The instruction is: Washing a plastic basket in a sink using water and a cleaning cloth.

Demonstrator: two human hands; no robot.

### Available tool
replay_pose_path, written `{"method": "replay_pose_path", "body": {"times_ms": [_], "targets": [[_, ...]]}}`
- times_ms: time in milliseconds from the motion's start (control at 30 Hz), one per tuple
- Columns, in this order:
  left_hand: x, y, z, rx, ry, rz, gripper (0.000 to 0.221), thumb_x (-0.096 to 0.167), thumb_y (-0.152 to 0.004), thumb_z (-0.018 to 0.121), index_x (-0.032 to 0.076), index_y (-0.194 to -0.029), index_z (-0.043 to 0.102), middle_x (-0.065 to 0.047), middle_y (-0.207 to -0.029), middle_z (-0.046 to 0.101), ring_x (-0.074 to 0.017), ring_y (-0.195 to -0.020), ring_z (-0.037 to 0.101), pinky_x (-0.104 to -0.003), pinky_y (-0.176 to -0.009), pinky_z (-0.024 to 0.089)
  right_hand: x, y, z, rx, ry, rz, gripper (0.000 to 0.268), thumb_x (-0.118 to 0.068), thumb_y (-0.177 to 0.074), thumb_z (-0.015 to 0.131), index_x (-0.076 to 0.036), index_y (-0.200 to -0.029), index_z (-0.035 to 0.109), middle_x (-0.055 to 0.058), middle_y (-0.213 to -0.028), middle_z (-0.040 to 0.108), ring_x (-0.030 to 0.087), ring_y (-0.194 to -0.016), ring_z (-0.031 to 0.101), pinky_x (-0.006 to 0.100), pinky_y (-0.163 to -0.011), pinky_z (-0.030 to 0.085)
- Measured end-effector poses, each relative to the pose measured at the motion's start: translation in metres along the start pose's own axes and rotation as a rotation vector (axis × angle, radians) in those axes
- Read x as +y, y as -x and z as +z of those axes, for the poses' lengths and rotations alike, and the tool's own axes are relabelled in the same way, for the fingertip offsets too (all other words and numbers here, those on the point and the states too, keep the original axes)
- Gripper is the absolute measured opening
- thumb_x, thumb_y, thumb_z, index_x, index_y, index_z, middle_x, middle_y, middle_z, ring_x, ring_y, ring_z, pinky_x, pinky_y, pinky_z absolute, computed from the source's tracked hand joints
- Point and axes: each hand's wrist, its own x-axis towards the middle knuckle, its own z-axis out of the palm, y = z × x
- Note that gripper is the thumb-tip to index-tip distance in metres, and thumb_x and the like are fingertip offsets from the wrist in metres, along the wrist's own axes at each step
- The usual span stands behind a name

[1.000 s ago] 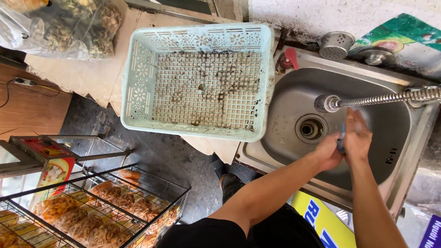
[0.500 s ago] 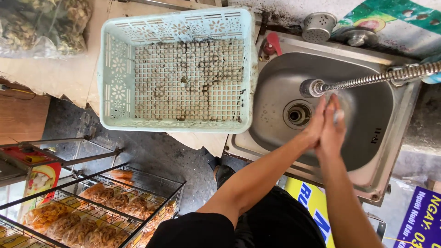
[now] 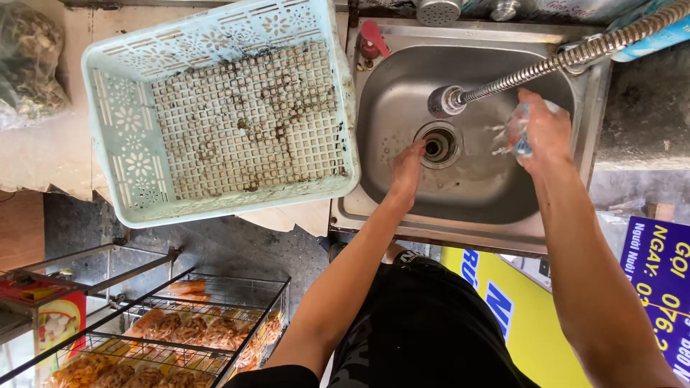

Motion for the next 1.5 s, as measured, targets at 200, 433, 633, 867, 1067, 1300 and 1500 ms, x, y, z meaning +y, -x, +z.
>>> {"method": "replay_pose_path", "body": {"times_ms": [200, 433, 633, 867, 1067, 1300, 1500], "targets": [[0.017, 0.032, 0.049, 0.051, -0.302, -0.232, 0.069, 0.06, -0.099, 0.046, 0.005, -0.14, 0.059, -0.016, -0.141, 0.06, -0.0294, -0.128, 0.056, -0.041, -0.107, 0.04, 0.02, 0.036, 0.0, -0.096, 0.029, -0.139, 0.032, -0.033, -0.114, 0.069, -0.007, -0.096, 0.063, 0.001, -0.079, 0.061, 0.01, -0.064, 0.057, 0.029, -0.055, 0.047], [-0.044, 0.01, 0.135, -0.427, 0.533, -0.255, 0.053, 0.05, -0.111, 0.033, 0.005, -0.129, 0.053, -0.016, -0.128, 0.057, -0.0324, -0.12, 0.05, -0.047, -0.11, 0.036, 0.03, 0.124, 0.037, -0.156, 0.009, -0.389, 0.029, -0.027, -0.112, 0.05, -0.011, -0.133, 0.061, 0.009, -0.14, 0.059, 0.011, -0.116, 0.063, 0.025, -0.095, 0.053], [0.038, 0.069, 0.097, -0.626, -0.026, 0.031, 0.096, 0.079, -0.102, 0.03, 0.006, -0.164, 0.026, -0.014, -0.169, 0.027, -0.0304, -0.16, 0.021, -0.042, -0.128, 0.016, 0.062, 0.075, -0.021, -0.07, -0.066, -0.409, 0.033, -0.015, -0.117, 0.062, -0.007, -0.146, 0.051, 0.008, -0.115, 0.061, 0.016, -0.094, 0.065, 0.034, -0.079, 0.059], [0.232, 0.12, -0.097, -0.614, -0.625, 0.65, 0.056, 0.051, -0.105, 0.051, 0.018, -0.15, 0.057, -0.01, -0.152, 0.06, -0.0299, -0.139, 0.06, -0.042, -0.117, 0.049, 0.016, 0.128, 0.041, 0.136, 0.278, -0.291, 0.036, -0.041, -0.115, 0.062, -0.005, -0.116, 0.064, 0.001, -0.089, 0.063, 0.01, -0.065, 0.054, 0.026, -0.049, 0.039], [0.35, 0.084, -0.36, 0.479, -0.941, 1.174, 0.051, 0.031, -0.096, 0.077, 0.002, -0.135, 0.062, -0.022, -0.134, 0.068, -0.036, -0.125, 0.065, -0.044, -0.109, 0.049, -0.038, 0.224, 0.208, 0.087, 0.41, -0.535, 0.041, -0.026, -0.098, 0.065, -0.011, -0.131, 0.047, 0.004, -0.118, 0.057, 0.013, -0.091, 0.062, 0.027, -0.06, 0.05], [0.326, 0.025, -0.474, 0.414, -0.913, 0.822, 0.086, 0.02, -0.078, 0.074, -0.01, -0.15, 0.037, -0.031, -0.124, 0.063, -0.0492, -0.1, 0.066, -0.053, -0.084, 0.051, -0.05, 0.137, 0.346, 0.139, 1.025, -1.182, 0.041, -0.03, -0.1, 0.083, -0.003, -0.126, 0.066, 0.022, -0.118, 0.068, 0.039, -0.11, 0.063, 0.049, -0.096, 0.051], [0.335, 0.034, -0.473, 0.345, -0.865, 0.561, 0.029, 0.019, -0.087, 0.069, 0.003, -0.111, 0.07, -0.027, -0.092, 0.073, -0.0467, -0.085, 0.071, -0.051, -0.075, 0.056, -0.006, 0.063, 0.4, 0.379, 1.149, -1.18, 0.026, -0.016, -0.108, 0.072, -0.002, -0.128, 0.065, 0.022, -0.113, 0.068, 0.042, -0.105, 0.064, 0.052, -0.09, 0.052]]}}
